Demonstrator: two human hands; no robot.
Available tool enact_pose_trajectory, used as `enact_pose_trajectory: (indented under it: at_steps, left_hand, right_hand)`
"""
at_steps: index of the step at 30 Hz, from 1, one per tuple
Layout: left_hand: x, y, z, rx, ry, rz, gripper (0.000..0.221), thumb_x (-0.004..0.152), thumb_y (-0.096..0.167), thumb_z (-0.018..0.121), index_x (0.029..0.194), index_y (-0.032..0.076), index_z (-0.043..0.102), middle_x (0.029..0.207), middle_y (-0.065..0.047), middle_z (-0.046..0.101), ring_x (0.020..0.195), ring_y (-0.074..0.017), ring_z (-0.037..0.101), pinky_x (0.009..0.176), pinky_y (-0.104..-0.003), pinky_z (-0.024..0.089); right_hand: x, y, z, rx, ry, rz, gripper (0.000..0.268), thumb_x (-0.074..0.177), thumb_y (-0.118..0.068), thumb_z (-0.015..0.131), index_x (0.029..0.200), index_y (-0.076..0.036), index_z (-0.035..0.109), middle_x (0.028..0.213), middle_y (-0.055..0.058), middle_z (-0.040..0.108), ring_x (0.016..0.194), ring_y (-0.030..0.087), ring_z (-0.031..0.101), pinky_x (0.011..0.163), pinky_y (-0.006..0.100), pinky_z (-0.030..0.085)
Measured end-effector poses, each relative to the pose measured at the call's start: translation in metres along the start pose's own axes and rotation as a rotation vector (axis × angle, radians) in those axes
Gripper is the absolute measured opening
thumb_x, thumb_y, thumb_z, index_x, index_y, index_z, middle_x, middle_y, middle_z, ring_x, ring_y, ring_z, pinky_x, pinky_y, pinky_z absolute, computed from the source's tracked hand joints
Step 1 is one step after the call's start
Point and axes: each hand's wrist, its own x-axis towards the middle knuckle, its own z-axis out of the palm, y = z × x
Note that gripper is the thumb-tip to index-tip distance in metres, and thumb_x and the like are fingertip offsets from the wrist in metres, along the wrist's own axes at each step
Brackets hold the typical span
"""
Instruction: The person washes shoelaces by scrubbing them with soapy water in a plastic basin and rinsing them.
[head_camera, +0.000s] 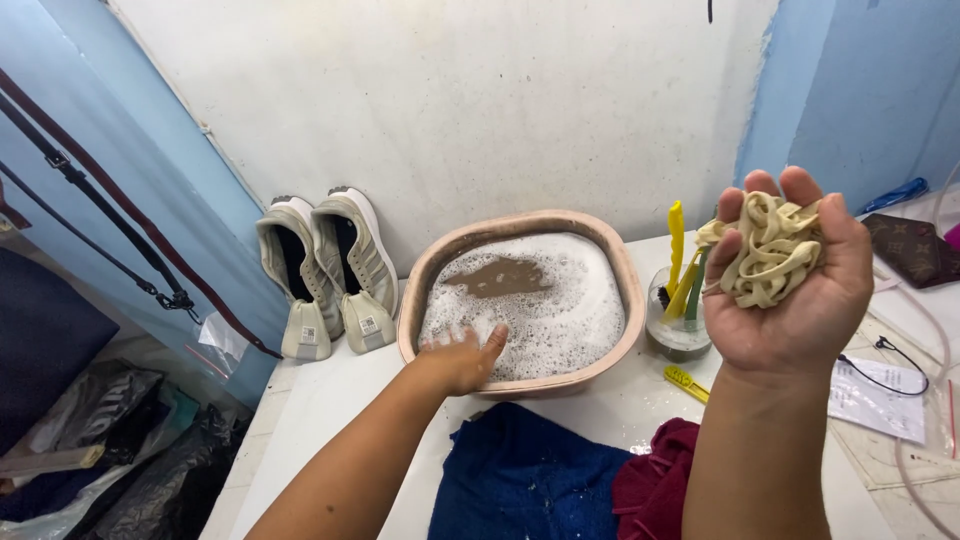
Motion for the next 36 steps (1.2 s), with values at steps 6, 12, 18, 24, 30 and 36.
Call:
enact_pose_trajectory:
  at_steps: [6,12,18,24,30,36]
  left_hand:
    - [-0.045,0.033,-0.014,-0.349,-0.221,0.255,0.116,0.065,0.080,-0.006,0.162,0.020,0.016,0.171,-0.004,0.009,0.158,-0.0284,0.004,0.126,-0.056,0.002]
    - [-0.063,0.081,-0.019,-0.866,-0.067,0.549,0.115,0.056,0.082,0.003,0.161,0.036,-0.003,0.169,-0.002,-0.013,0.151,-0.0477,0.011,0.119,-0.069,0.007]
    - [0.040,0.110,-0.022,-1.407,0.215,0.503,0.077,0.098,0.060,0.010,0.141,0.016,0.056,0.144,-0.011,0.061,0.146,-0.0301,0.043,0.124,-0.052,0.021]
    - [0.082,0.129,-0.014,-1.500,0.128,0.116,0.065,0.103,0.062,0.020,0.102,0.018,0.068,0.121,-0.001,0.067,0.121,-0.0164,0.058,0.115,-0.055,0.023]
    - [0.089,0.143,0.003,-1.163,-0.054,0.120,0.072,0.103,0.065,0.017,0.109,0.018,0.072,0.099,-0.013,0.062,0.077,-0.0238,0.053,0.068,-0.039,0.044]
    - [0.019,0.134,-0.006,-0.753,-0.150,0.244,0.066,0.097,0.056,0.034,0.149,0.019,0.049,0.163,-0.015,0.034,0.148,-0.0372,0.035,0.121,-0.054,0.027]
  right_hand:
    - [-0.003,-0.010,-0.005,0.016,-0.035,-0.030,0.024,0.086,-0.028,0.068,0.102,-0.014,0.076,0.103,0.003,0.075,0.097,0.019,0.073,0.060,0.020,0.062]
    - [-0.009,-0.015,-0.004,0.017,-0.066,-0.042,0.023,0.087,-0.028,0.068,0.103,-0.014,0.076,0.102,0.002,0.075,0.096,0.019,0.073,0.058,0.020,0.061]
    - [-0.007,-0.018,-0.005,0.003,-0.033,-0.078,0.023,0.087,-0.029,0.067,0.102,-0.014,0.075,0.103,0.003,0.074,0.097,0.019,0.072,0.059,0.020,0.060]
    - [-0.005,-0.021,-0.004,-0.010,0.040,-0.127,0.024,0.084,-0.031,0.067,0.101,-0.016,0.075,0.101,0.002,0.075,0.095,0.020,0.073,0.057,0.020,0.058]
    - [-0.003,-0.018,-0.005,0.011,0.029,-0.122,0.024,0.086,-0.029,0.066,0.102,-0.014,0.075,0.101,0.004,0.075,0.094,0.022,0.074,0.057,0.021,0.059]
    - [-0.009,-0.017,-0.001,-0.002,0.024,-0.129,0.024,0.085,-0.028,0.066,0.102,-0.013,0.074,0.100,0.004,0.075,0.093,0.022,0.074,0.056,0.022,0.058]
